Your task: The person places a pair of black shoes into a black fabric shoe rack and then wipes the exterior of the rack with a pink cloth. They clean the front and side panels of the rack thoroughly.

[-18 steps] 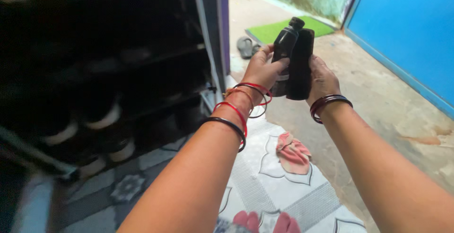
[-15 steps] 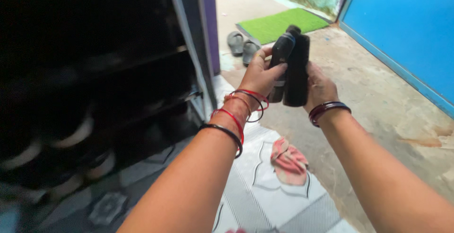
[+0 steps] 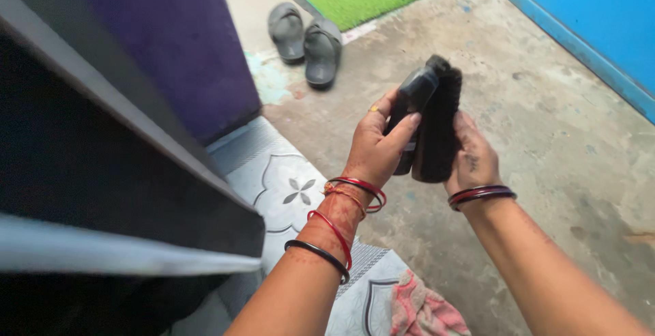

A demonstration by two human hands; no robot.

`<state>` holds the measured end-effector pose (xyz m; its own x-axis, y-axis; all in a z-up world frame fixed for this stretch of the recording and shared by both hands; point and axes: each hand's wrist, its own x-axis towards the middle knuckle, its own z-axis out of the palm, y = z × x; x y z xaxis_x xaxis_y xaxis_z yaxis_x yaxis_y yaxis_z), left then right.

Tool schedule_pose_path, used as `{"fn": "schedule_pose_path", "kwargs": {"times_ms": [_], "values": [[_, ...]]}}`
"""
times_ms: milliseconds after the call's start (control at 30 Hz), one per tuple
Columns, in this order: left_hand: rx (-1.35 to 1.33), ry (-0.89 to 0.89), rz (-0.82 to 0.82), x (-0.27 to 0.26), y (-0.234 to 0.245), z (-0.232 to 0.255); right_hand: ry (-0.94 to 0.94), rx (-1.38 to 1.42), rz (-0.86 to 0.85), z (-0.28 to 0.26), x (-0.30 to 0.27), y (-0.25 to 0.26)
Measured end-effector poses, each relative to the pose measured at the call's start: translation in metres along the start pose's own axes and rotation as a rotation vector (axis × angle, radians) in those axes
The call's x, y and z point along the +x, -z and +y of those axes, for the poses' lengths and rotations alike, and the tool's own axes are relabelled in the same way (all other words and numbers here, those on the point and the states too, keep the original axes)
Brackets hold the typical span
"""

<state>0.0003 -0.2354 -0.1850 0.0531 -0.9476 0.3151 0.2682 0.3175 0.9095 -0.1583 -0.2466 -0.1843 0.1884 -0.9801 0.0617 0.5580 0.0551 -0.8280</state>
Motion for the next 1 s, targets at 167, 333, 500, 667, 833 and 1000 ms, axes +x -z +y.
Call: {"fn": "schedule_pose_path", "kwargs": {"times_ms": [167, 333, 500, 667, 833, 1000], "values": [[0.089, -0.077, -0.019, 0.042, -0.015, 0.008, 0.042, -0.037, 0.075, -0.029, 0.024, -0.001], [0.215, -0.101, -0.025, 0.068, -0.023, 0.032, 0.104, 0.007, 0.067, -0.05, 0.035, -0.019], [0.082, 0.083, -0.052, 0.086, -0.045, 0.058, 0.091, -0.036, 0.125, -0.096, 0.04, -0.04], [-0.015, 0.086, 0.029, 0.064, -0.051, 0.084, 0.026, -0.135, 0.206, -0.107, 0.018, -0.06], [-0.017, 0.127, 0.002, 0.036, -0.032, 0.119, 0.077, -0.119, 0.191, -0.083, -0.012, -0.08], [0.045, 0.184, 0.013, 0.01, -0.024, 0.179, 0.116, -0.221, 0.24, -0.085, -0.04, -0.12]]}}
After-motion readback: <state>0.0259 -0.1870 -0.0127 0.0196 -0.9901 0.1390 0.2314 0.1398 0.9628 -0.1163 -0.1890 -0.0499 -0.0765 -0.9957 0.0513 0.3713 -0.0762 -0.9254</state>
